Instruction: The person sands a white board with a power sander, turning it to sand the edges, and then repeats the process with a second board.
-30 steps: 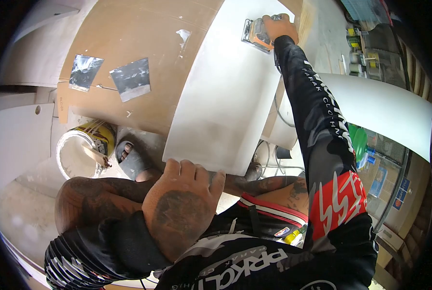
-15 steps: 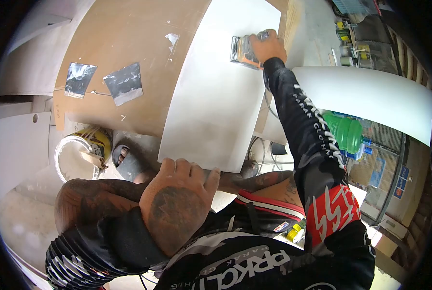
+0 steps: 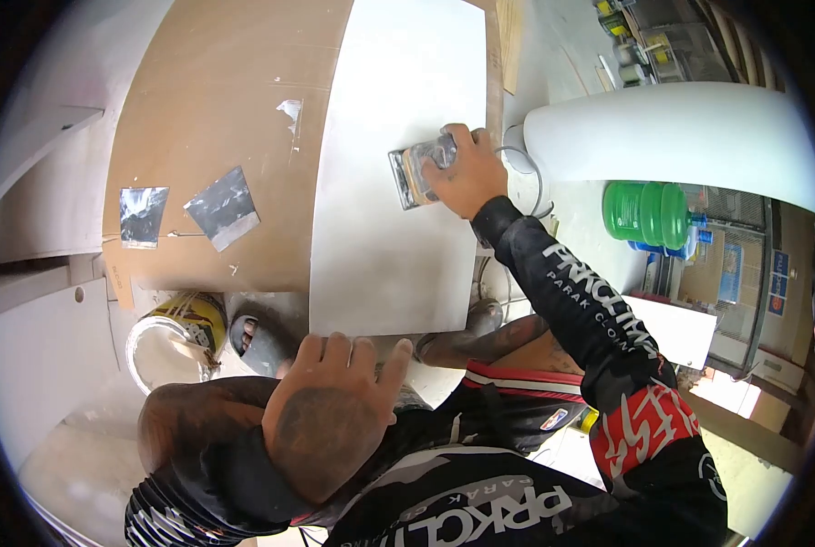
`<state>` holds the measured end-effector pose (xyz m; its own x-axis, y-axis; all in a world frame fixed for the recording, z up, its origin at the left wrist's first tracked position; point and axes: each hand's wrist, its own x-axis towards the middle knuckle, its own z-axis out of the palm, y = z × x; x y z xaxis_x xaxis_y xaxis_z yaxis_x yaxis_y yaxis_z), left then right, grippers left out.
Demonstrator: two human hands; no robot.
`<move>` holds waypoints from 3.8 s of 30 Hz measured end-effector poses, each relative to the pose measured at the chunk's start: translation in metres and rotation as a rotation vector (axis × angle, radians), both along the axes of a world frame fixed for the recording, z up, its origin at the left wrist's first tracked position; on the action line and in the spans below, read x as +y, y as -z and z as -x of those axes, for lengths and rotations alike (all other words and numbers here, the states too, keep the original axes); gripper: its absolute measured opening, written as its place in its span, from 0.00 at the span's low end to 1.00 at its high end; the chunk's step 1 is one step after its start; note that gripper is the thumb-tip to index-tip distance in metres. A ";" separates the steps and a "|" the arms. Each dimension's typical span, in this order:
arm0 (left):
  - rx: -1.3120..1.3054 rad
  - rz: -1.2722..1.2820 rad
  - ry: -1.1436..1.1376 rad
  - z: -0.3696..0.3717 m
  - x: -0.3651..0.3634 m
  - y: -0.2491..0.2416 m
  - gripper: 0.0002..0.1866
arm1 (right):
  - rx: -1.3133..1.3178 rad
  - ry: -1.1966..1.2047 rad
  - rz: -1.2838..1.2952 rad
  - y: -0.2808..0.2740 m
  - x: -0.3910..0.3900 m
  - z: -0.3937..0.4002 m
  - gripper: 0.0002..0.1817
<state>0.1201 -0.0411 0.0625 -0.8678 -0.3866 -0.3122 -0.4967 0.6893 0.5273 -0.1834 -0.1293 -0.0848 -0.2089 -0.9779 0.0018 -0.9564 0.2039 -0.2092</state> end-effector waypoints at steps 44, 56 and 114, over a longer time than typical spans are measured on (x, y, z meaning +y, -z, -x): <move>-0.043 -0.048 -0.009 0.005 -0.004 0.001 0.38 | 0.162 0.235 0.066 0.026 -0.210 0.047 0.44; -0.006 -0.003 -0.010 0.002 -0.002 -0.003 0.38 | 0.115 0.126 0.018 0.009 -0.167 0.032 0.41; -0.002 0.050 0.021 0.004 0.001 0.005 0.32 | 0.016 -0.540 -0.399 -0.023 -0.126 0.072 0.39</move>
<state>0.1163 -0.0403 0.0573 -0.8755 -0.3831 -0.2947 -0.4826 0.7252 0.4910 -0.2554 -0.2552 -0.0615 0.3073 -0.8715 -0.3823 -0.9481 -0.2456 -0.2022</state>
